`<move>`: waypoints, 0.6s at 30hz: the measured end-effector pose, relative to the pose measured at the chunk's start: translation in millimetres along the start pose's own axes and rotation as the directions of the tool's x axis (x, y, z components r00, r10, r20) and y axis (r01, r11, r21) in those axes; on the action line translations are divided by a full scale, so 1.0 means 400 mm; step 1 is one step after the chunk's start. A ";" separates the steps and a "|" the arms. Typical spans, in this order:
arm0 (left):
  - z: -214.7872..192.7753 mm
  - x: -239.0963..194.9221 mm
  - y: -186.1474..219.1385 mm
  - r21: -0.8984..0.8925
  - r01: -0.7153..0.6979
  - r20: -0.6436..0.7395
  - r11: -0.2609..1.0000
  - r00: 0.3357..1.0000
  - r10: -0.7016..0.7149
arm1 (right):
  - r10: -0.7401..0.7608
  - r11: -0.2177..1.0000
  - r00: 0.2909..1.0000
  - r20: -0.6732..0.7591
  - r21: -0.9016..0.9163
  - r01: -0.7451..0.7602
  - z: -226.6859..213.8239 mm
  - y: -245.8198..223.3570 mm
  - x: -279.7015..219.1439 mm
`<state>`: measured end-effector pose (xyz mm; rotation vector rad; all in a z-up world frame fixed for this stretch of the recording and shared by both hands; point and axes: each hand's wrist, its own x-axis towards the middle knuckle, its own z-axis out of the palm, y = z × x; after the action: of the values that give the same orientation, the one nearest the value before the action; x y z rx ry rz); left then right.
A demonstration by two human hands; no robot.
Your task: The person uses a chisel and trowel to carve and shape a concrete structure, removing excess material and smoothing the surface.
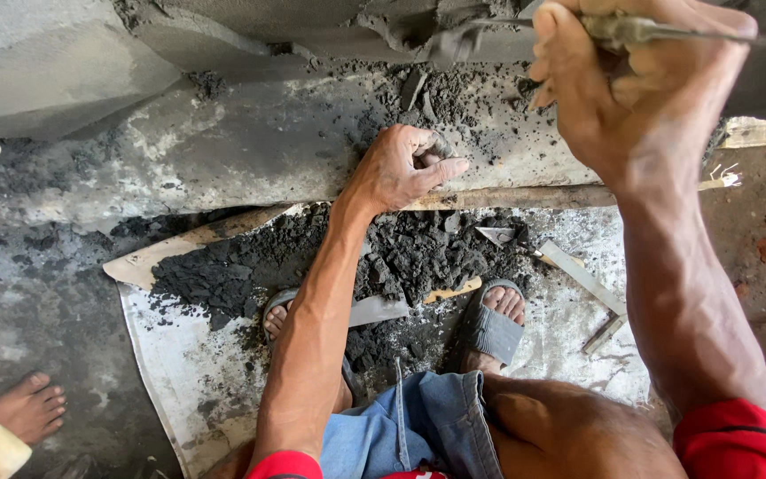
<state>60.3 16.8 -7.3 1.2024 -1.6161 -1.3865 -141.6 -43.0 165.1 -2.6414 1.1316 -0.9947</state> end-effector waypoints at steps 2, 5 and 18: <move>0.010 -0.003 -0.021 -0.018 -0.011 0.002 1.000 1.000 0.011 | -0.055 0.996 0.998 0.031 0.077 0.052 -0.004 -0.006 0.010; 0.015 0.009 -0.031 0.004 0.040 0.053 0.999 0.998 -0.040 | -0.135 0.981 0.990 -0.035 0.133 0.139 0.002 0.003 0.021; 0.009 0.016 -0.028 0.050 0.011 0.082 0.999 0.997 -0.015 | 0.007 0.996 0.996 0.084 0.086 -0.015 -0.008 -0.013 0.021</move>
<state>57.3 12.1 -19.5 1.2001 -1.7111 -1.4288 -136.1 -44.5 173.9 -2.5797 1.0592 -0.9009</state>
